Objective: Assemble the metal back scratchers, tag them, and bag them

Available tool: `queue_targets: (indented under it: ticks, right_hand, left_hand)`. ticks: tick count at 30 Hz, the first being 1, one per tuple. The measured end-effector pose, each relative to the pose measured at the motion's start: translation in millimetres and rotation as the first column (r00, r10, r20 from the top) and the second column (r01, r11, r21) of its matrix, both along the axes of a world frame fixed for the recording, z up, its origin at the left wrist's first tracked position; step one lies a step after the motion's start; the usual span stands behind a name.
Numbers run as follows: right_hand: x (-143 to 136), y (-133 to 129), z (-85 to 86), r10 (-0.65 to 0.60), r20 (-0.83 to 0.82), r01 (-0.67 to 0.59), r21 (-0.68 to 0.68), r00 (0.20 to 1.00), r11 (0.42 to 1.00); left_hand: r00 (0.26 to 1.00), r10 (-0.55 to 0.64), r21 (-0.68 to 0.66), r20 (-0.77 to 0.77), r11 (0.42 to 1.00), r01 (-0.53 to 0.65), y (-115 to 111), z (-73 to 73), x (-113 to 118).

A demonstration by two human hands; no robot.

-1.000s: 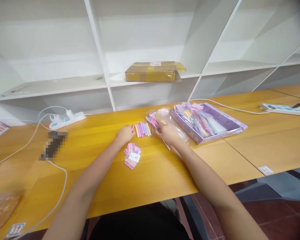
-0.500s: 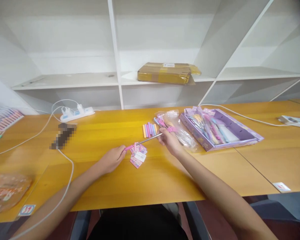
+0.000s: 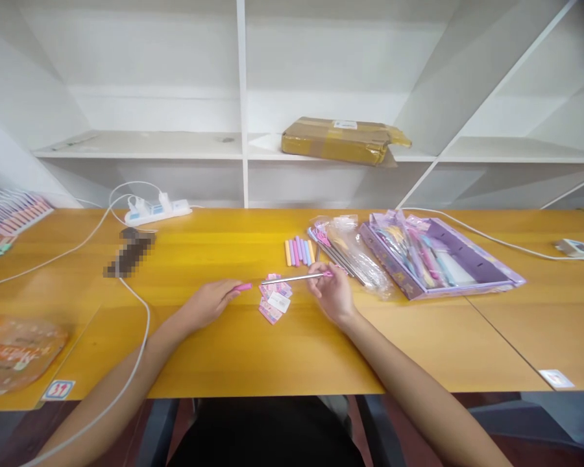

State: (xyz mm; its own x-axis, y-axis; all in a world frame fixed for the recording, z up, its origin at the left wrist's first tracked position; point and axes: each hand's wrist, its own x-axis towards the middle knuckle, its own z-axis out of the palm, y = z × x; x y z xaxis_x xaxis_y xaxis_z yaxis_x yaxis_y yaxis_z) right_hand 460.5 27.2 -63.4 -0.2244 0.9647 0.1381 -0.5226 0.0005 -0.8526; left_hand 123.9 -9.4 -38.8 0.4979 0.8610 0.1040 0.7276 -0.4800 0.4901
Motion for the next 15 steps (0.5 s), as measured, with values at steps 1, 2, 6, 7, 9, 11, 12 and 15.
queue_targets:
  ticks: [1,2,6,7,9,11,12,15]
  right_hand:
    - [0.8,-0.4,1.1,-0.005,0.007,0.005,0.008,1.0,1.0]
    - [1.6,-0.6,2.1,-0.01,0.015,0.009,0.015,1.0,1.0]
    - [2.3,-1.3,3.9,-0.007,0.045,0.007,0.014,0.999,1.0]
    - [1.7,-1.7,3.9,-0.003,0.057,0.002,0.009,0.998,1.0]
    - [-0.1,-2.9,3.5,0.01,0.093,-0.009,-0.006,0.996,1.0]
    - [-2.3,-4.3,3.0,0.02,0.133,-0.017,-0.025,0.991,1.0]
    - [-3.2,-4.9,2.7,0.024,0.152,-0.019,-0.033,0.988,0.999]
    - [-4.6,-5.4,1.0,0.022,0.186,-0.015,-0.04,0.982,0.999]
  left_hand:
    - [1.0,-0.013,-0.005,0.003,1.0,0.013,-1.4,-1.4,3.4]
    - [1.0,-0.026,-0.011,0.006,1.0,0.026,-2.9,-2.4,6.4]
    - [0.998,-0.067,-0.024,0.012,0.997,0.067,-7.5,-3.9,13.2]
    - [0.997,-0.074,-0.02,0.014,0.997,0.074,-8.3,-4.0,13.6]
    - [0.997,-0.079,-0.013,0.02,0.997,0.079,-9.4,-4.7,13.8]
    - [0.997,-0.073,-0.015,0.027,0.997,0.074,-10.2,-5.5,13.7]
    - [0.997,-0.069,-0.017,0.03,0.997,0.069,-10.6,-5.8,13.7]
    - [0.997,-0.064,-0.013,0.035,0.998,0.064,-11.8,-5.0,14.9]
